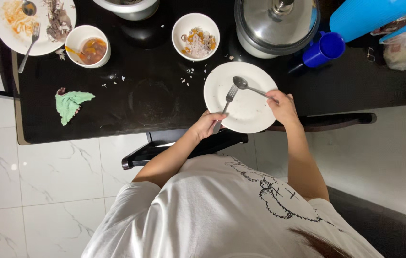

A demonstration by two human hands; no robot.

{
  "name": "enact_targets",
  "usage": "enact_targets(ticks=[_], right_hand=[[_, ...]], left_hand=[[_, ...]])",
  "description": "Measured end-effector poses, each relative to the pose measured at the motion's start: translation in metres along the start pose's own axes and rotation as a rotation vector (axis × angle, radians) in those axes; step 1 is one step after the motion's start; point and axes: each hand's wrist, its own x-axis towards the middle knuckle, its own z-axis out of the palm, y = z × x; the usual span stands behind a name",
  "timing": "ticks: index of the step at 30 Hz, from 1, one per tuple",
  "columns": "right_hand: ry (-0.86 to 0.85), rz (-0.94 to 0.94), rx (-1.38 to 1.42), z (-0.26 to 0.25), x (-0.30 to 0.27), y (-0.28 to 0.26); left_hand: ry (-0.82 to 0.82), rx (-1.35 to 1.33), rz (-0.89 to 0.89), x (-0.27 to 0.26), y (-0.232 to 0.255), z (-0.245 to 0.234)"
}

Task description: The person clears a dining table by scraping leftover food from plates into bowls using a fork and spoon. They wipe the table surface with a cloth, gather the dirty dishes, and place them into a pink plastic bag.

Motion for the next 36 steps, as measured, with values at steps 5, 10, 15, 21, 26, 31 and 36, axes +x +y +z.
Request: enact_targets(ticks=[5, 10, 15, 21, 26, 31, 36], right_hand=[[-0.163, -0.185, -0.241, -0.012, 0.003, -0.041], [-0.343, -0.423, -0.246, -0.004, -0.004, -0.088], [-0.475, -0.495, -0.262, 0.04, -0.018, -0.135], [-0.492, -0.73, -0.261, 0.132, -0.032, -0.168], [-0.497, -0.854, -0.14, 0.176, -0.022, -0.171], [-0.377, -0.669, 0.0, 0.185, 0.027, -0.139], [0.401, -0.576, -0.11, 0.15, 0.148, -0.082]], left_hand=[[0.032, -0.017, 0.067, -0.036, 0.011, -0.026], [0.069, -0.038, 0.116, -0.099, 0.037, -0.054], [0.29, 0.027, 0.247, -0.168, 0.058, -0.082], [0.475, -0.095, 0.384, -0.228, 0.063, -0.131], [0.503, -0.157, 0.45, -0.244, 0.06, -0.155], [0.585, -0.167, 0.411, -0.247, 0.067, -0.169], [0.496, -0.173, 0.386, -0.247, 0.069, -0.176]])
